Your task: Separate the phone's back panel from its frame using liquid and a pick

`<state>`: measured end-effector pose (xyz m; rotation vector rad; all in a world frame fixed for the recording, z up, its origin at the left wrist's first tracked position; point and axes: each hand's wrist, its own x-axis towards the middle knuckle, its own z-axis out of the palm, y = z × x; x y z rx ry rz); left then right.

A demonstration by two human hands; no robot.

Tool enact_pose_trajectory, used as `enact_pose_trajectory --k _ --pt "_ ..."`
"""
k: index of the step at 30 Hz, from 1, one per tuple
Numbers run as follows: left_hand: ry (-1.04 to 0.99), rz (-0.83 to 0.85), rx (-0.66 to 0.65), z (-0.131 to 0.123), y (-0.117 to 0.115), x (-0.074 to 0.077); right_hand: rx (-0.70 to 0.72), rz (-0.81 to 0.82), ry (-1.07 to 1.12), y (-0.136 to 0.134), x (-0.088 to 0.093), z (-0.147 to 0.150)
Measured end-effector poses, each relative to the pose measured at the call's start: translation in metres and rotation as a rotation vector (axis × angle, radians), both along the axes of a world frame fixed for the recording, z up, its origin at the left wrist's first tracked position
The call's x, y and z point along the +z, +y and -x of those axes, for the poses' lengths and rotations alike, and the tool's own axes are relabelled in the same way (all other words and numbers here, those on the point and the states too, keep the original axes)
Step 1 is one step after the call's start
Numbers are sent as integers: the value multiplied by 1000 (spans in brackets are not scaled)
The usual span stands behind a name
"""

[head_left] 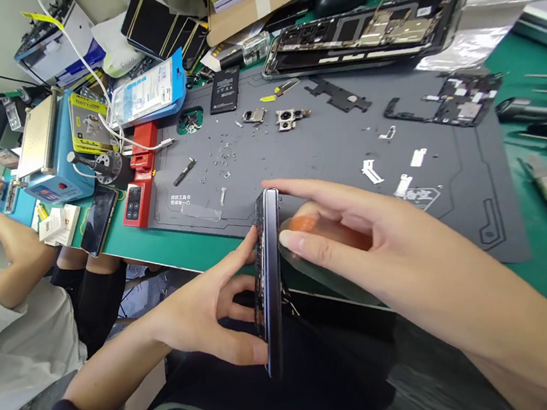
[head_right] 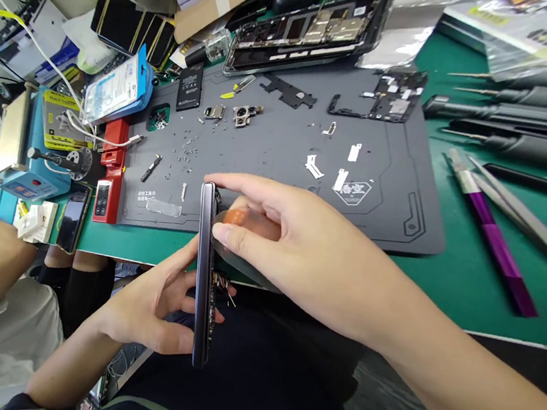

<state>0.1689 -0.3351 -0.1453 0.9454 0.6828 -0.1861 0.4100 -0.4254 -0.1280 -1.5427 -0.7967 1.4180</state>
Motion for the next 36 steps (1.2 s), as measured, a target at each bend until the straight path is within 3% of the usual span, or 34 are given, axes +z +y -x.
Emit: enact_pose_trajectory --k 5,11,24,36 --pt "4 6 11 -2 0 2 -17 6 -31 -2 -2 1" --pt "-2 -14 13 -3 -1 2 70 6 -42 -12 -9 4" --pt "-19 2 25 -2 -1 2 -42 -15 26 -2 -3 5" --pt "14 -19 15 -4 -2 3 -26 -76 -216 8 -10 1"
